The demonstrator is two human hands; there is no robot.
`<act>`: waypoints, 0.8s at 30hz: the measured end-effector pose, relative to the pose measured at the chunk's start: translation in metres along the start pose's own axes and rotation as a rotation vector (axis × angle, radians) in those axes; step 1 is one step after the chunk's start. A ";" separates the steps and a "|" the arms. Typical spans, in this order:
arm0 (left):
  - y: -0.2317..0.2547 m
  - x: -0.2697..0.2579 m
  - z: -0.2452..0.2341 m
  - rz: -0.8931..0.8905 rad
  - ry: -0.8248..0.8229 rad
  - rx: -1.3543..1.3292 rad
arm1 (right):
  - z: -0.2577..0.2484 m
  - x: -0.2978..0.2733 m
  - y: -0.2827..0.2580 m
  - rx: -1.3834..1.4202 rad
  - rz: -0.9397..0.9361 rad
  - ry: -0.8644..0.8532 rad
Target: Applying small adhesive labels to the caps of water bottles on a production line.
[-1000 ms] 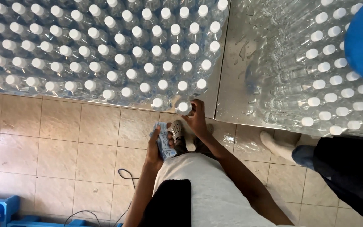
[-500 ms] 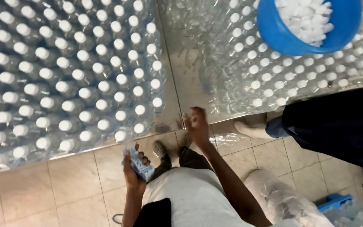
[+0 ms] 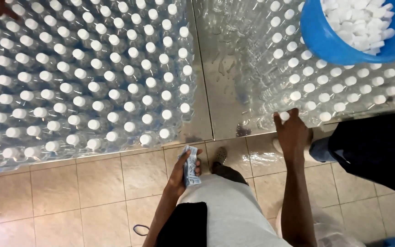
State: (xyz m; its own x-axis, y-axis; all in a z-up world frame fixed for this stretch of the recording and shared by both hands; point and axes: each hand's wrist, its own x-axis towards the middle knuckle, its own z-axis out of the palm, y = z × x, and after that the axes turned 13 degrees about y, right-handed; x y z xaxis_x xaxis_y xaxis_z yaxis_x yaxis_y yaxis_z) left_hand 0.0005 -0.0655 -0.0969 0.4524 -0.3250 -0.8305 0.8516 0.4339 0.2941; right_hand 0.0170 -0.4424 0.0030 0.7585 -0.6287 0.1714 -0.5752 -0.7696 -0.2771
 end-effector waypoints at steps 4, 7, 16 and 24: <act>-0.010 -0.001 0.024 -0.027 -0.015 0.019 | 0.017 -0.005 -0.015 0.162 -0.038 -0.085; -0.004 -0.004 0.048 -0.005 -0.078 0.026 | 0.040 -0.007 -0.042 0.256 -0.224 -0.060; 0.012 -0.034 0.111 0.035 -0.204 -0.050 | 0.063 -0.011 -0.083 0.224 -0.637 0.115; 0.025 -0.059 0.146 -0.009 -0.351 0.112 | -0.027 -0.004 -0.078 0.762 -0.439 -0.456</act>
State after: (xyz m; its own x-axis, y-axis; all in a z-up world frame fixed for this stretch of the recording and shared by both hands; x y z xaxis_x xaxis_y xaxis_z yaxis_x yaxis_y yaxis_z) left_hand 0.0336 -0.1580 0.0282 0.4911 -0.6052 -0.6266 0.8711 0.3414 0.3531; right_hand 0.0507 -0.3826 0.0495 0.9946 -0.0785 0.0681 0.0143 -0.5457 -0.8378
